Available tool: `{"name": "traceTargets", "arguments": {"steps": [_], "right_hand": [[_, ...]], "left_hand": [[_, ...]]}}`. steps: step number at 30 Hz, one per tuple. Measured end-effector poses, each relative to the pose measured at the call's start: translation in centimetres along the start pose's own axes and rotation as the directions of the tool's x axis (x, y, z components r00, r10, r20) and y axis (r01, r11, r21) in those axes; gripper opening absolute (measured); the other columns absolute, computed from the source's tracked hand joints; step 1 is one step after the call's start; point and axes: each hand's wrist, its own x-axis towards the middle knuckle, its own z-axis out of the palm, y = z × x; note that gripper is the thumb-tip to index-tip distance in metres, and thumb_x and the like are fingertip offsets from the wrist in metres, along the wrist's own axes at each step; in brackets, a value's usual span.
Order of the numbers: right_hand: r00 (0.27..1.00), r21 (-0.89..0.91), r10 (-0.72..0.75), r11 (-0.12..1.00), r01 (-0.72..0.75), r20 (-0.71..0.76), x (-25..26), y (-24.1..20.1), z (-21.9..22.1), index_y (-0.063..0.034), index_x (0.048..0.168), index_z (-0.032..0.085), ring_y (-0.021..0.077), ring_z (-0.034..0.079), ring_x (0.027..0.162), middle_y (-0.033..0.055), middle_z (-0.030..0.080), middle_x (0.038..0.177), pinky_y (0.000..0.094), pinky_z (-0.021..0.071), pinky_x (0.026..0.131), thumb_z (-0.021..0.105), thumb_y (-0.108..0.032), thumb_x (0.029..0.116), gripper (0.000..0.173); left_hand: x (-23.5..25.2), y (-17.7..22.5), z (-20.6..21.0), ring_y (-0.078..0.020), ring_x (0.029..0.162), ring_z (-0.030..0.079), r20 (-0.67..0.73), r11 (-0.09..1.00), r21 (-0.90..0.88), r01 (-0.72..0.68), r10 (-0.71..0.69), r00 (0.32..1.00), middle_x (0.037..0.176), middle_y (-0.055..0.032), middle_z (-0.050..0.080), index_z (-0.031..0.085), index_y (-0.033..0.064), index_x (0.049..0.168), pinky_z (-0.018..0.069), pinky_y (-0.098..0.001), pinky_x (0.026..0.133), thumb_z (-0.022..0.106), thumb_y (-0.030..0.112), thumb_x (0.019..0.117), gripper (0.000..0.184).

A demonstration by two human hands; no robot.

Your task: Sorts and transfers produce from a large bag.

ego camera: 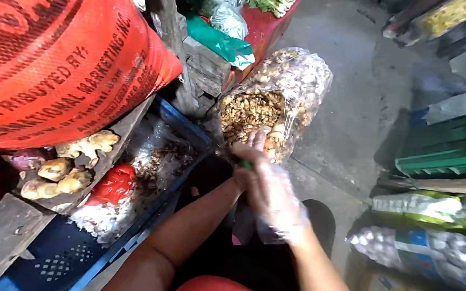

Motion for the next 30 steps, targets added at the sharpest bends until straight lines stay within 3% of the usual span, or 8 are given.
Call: {"name": "traceTargets", "arguments": {"steps": [3,4,6,18,21,23,26,30], "right_hand": [[0.959,0.301,0.195,0.945,-0.128,-0.203,-2.2,4.0,-2.1,0.0068,0.124,0.057,-0.0006,0.060,0.070,-0.0023,0.066,0.085,0.0179,0.0536,0.065,0.039,-0.011,0.1067,0.030],[0.927,0.372,0.289,0.909,-0.188,-0.238,-2.7,5.0,-2.4,0.0021,0.118,0.054,-0.0032,0.057,0.063,-0.0077,0.061,0.076,0.0154,0.0516,0.059,0.036,-0.011,0.1075,0.025],[0.882,0.414,0.386,0.873,-0.256,-0.269,-3.2,6.5,-2.5,-0.0051,0.104,0.054,-0.0048,0.053,0.056,-0.0122,0.055,0.067,0.0136,0.0484,0.054,0.036,-0.010,0.1072,0.019],[0.908,0.215,0.295,0.947,-0.238,-0.298,-3.1,7.9,-0.6,0.0026,0.105,0.063,-0.0066,0.050,0.059,-0.0076,0.054,0.069,0.0125,0.0452,0.057,0.045,-0.011,0.1042,0.023],[0.900,0.156,0.318,0.947,-0.283,-0.299,-3.1,7.9,-0.5,0.0017,0.101,0.063,-0.0032,0.050,0.057,-0.0051,0.053,0.067,0.0160,0.0457,0.057,0.046,-0.014,0.1042,0.024],[0.906,0.143,0.321,0.946,-0.292,-0.275,-3.1,7.9,-0.7,-0.0006,0.097,0.063,-0.0034,0.049,0.057,-0.0062,0.052,0.066,0.0159,0.0447,0.056,0.046,-0.014,0.1040,0.023],[0.929,0.124,0.336,0.939,-0.319,-0.157,-3.3,8.4,-2.0,-0.0050,0.093,0.063,-0.0041,0.048,0.056,-0.0082,0.051,0.066,0.0161,0.0436,0.055,0.046,-0.017,0.1039,0.023],[0.911,0.140,0.403,0.910,-0.390,-0.088,-3.6,8.7,-1.7,-0.0008,0.097,0.065,-0.0009,0.050,0.060,-0.0046,0.054,0.069,0.0199,0.0458,0.059,0.045,-0.015,0.1048,0.025]], "left_hand": [[1.2,-3.9,1.0,-0.0059,0.097,0.061,-0.085,0.919,-0.328,-0.217,0.200,0.976,0.122,-0.0063,0.062,0.053,0.0045,0.135,0.0524,-0.0249,0.084,0.034,0.022,0.1102,0.036],[1.2,-4.0,1.3,-0.0031,0.079,0.060,-0.095,0.895,-0.383,-0.228,0.207,0.974,0.110,-0.0027,0.062,0.055,0.0064,0.131,0.0531,-0.0210,0.068,0.035,0.023,0.1098,0.034],[0.9,-3.5,1.3,-0.0022,0.069,0.058,-0.059,0.871,-0.435,-0.228,0.225,0.973,0.106,-0.0007,0.061,0.054,0.0073,0.128,0.0512,-0.0189,0.059,0.035,0.022,0.1093,0.031],[0.2,-3.2,0.9,-0.0020,0.070,0.056,0.036,0.898,-0.364,-0.247,0.279,0.960,0.103,-0.0027,0.061,0.055,0.0029,0.127,0.0502,-0.0183,0.062,0.034,0.017,0.1084,0.032],[0.3,-3.4,0.9,-0.0028,0.088,0.059,0.048,0.902,-0.297,-0.313,0.342,0.938,0.118,-0.0060,0.061,0.056,0.0002,0.126,0.0508,-0.0206,0.076,0.034,0.016,0.1076,0.033],[0.4,-3.4,0.7,-0.0039,0.094,0.059,0.091,0.913,-0.255,-0.318,0.350,0.932,0.123,-0.0078,0.060,0.057,-0.0007,0.123,0.0503,-0.0212,0.080,0.034,0.016,0.1077,0.033],[0.7,-3.3,0.4,-0.0036,0.081,0.058,0.167,0.948,-0.212,-0.236,0.273,0.947,0.112,-0.0058,0.062,0.059,0.0013,0.125,0.0502,-0.0203,0.070,0.036,0.018,0.1096,0.032],[0.9,-3.6,0.6,-0.0062,0.090,0.059,0.190,0.959,-0.148,-0.242,0.267,0.945,0.116,-0.0082,0.062,0.058,-0.0001,0.125,0.0505,-0.0233,0.078,0.037,0.017,0.1095,0.031]]}}
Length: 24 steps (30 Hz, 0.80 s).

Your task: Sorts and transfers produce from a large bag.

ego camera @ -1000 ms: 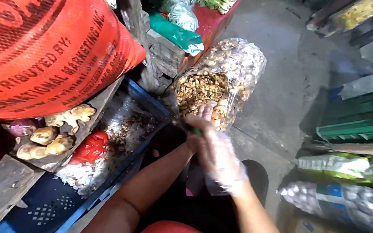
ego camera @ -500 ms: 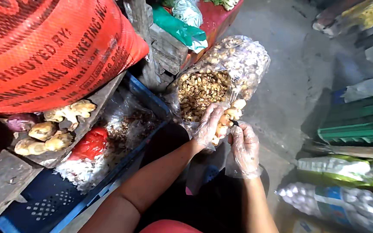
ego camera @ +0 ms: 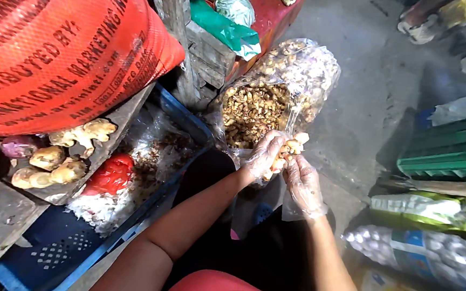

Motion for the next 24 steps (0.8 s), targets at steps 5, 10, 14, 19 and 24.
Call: {"name": "traceTargets", "arguments": {"steps": [5,10,14,19,24], "right_hand": [[0.994,-0.204,-0.061,0.978,0.042,-0.089,-0.3,1.0,-1.6,0.0040,0.104,0.069,0.0155,0.061,0.064,0.0085,0.064,0.074,0.0380,0.0526,0.064,0.047,-0.017,0.1045,0.031],[0.972,0.166,0.050,0.986,-0.012,-0.228,-0.3,1.2,-2.6,-0.0043,0.104,0.063,-0.0061,0.053,0.061,-0.0117,0.056,0.072,0.0141,0.0484,0.059,0.055,-0.020,0.1002,0.018],[0.980,0.159,0.011,0.987,0.020,-0.197,1.0,0.3,-0.1,-0.0029,0.095,0.069,-0.0041,0.062,0.066,-0.0069,0.066,0.075,0.0174,0.0546,0.064,0.070,-0.016,0.0919,0.013],[0.968,-0.371,-0.137,0.927,0.052,-0.208,2.2,-0.7,-0.5,0.0021,0.092,0.068,0.0310,0.067,0.068,0.0155,0.066,0.073,0.0529,0.0512,0.063,0.069,-0.026,0.0943,0.028],[0.935,-0.290,-0.343,0.907,0.305,-0.091,1.9,-6.8,1.6,-0.0020,0.115,0.071,0.0230,0.073,0.086,0.0113,0.075,0.099,0.0465,0.0596,0.076,0.069,-0.023,0.0929,0.031]], "left_hand": [[-0.1,0.3,0.4,-0.0123,0.092,0.061,-0.039,0.997,0.048,0.067,-0.065,0.997,0.118,-0.0118,0.061,0.056,0.0007,0.129,0.0522,-0.0305,0.081,0.037,0.019,0.1107,0.032],[0.0,-0.7,0.2,-0.0136,0.111,0.061,-0.142,0.989,0.117,-0.086,0.102,0.985,0.132,-0.0126,0.061,0.054,0.0011,0.135,0.0509,-0.0352,0.096,0.037,0.024,0.1101,0.038],[0.3,-2.0,1.2,-0.0161,0.114,0.063,-0.135,0.936,0.195,-0.293,0.321,0.937,0.126,-0.0174,0.065,0.061,-0.0060,0.123,0.0510,-0.0332,0.099,0.045,0.012,0.1062,0.029],[0.5,-1.8,0.5,-0.0193,0.128,0.057,-0.102,0.949,0.198,-0.246,0.269,0.958,0.141,-0.0181,0.057,0.054,-0.0034,0.136,0.0464,-0.0358,0.107,0.056,0.007,0.1009,0.037],[1.7,-2.5,2.0,-0.0079,0.109,0.059,-0.370,0.979,-0.154,-0.135,0.069,0.926,0.127,-0.0099,0.060,0.044,0.0007,0.142,0.0512,-0.0254,0.093,0.050,0.005,0.1023,0.040]]}}
